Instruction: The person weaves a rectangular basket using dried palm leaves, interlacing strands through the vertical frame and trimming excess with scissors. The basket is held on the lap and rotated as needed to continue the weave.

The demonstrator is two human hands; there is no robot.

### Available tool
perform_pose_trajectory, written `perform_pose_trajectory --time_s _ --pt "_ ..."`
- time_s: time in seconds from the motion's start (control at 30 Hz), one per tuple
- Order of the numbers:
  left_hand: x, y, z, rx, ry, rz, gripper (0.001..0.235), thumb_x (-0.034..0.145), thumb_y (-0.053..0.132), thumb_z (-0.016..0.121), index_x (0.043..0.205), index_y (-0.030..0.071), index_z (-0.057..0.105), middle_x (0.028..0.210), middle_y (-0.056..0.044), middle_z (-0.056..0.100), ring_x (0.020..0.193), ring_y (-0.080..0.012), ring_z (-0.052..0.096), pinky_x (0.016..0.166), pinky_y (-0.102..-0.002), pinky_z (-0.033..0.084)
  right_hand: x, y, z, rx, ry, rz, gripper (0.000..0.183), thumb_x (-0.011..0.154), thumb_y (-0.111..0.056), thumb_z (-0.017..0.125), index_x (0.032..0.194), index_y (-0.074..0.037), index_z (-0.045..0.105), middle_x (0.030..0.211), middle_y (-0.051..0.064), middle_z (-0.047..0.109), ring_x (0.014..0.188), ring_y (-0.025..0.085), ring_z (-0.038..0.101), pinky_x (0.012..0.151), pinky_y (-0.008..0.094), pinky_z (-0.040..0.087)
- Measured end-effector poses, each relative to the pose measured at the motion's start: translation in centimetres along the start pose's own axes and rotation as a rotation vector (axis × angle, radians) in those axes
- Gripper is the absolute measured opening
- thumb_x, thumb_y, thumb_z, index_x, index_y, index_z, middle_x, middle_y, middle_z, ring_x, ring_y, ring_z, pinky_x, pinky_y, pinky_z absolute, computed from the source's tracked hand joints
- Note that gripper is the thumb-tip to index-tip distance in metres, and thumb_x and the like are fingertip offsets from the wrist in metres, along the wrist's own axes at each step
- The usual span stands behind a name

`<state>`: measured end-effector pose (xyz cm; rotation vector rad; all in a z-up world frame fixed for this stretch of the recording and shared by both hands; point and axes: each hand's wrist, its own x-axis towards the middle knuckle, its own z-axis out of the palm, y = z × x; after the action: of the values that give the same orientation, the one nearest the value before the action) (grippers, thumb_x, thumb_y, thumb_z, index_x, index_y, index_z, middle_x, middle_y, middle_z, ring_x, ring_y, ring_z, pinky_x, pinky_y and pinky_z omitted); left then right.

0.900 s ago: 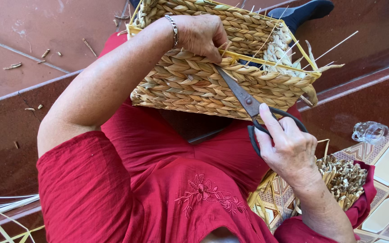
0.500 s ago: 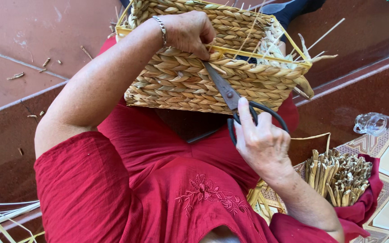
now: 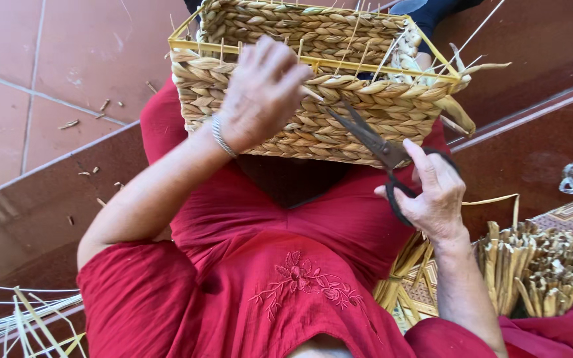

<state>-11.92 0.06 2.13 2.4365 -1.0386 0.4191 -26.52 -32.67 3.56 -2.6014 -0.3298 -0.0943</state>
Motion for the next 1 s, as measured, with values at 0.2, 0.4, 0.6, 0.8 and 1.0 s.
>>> perform_pose_trajectory --time_s 0.2,0.4,0.6,0.8,1.0 --pt "0.5 1.1 2.1 0.212 -0.102 0.171 0.02 0.092 0.013 0.075 0.107 0.012 0.063 0.11 -0.007 0.054 0.11 -0.0235 0.052 0.096 -0.042 0.041 0.8 3.5 2.0 -0.259 0.133 -0.201 0.073 0.084 -0.051 0.086 0.144 -0.015 0.064 0.098 0.006 0.058 0.094 0.029 0.056 0.081 0.045 0.041" --pt "2.3 -1.4 -1.3 -0.062 -0.122 0.013 0.007 0.091 0.014 0.079 0.092 0.017 0.073 0.097 0.0 0.06 0.104 -0.0231 0.054 0.088 -0.042 0.039 3.5 3.2 3.6 -0.314 0.195 -0.366 0.065 0.092 -0.052 0.08 0.145 -0.018 0.065 0.098 0.006 0.059 0.088 0.026 0.056 0.077 0.043 0.038" --pt "4.7 -2.1 -1.7 -0.161 -0.328 0.035 0.008 0.081 0.013 0.082 0.084 0.017 0.076 0.091 0.001 0.069 0.099 -0.0246 0.06 0.087 -0.043 0.04 6.4 1.6 4.7 -0.356 0.152 -0.449 0.067 0.084 -0.047 0.08 0.145 -0.022 0.067 0.088 0.003 0.051 0.082 0.024 0.054 0.075 0.042 0.038" --pt "4.9 -2.7 -0.8 -0.331 -0.37 -0.089 0.007 0.08 0.007 0.079 0.085 0.011 0.075 0.084 -0.004 0.071 0.084 -0.0253 0.069 0.077 -0.041 0.054 8.1 1.5 5.4 -0.369 0.118 -0.553 0.065 0.09 -0.047 0.078 0.145 -0.014 0.067 0.079 0.003 0.046 0.072 0.023 0.052 0.069 0.04 0.04" --pt "4.8 -3.5 -0.8 -0.425 -0.289 -0.139 0.007 0.085 0.009 0.078 0.09 0.007 0.073 0.082 -0.009 0.073 0.076 -0.0249 0.072 0.07 -0.038 0.057 8.5 2.7 5.6 -0.302 0.077 -0.652 0.06 0.097 -0.047 0.075 0.14 -0.006 0.066 0.07 0.002 0.046 0.062 0.022 0.054 0.061 0.039 0.042"
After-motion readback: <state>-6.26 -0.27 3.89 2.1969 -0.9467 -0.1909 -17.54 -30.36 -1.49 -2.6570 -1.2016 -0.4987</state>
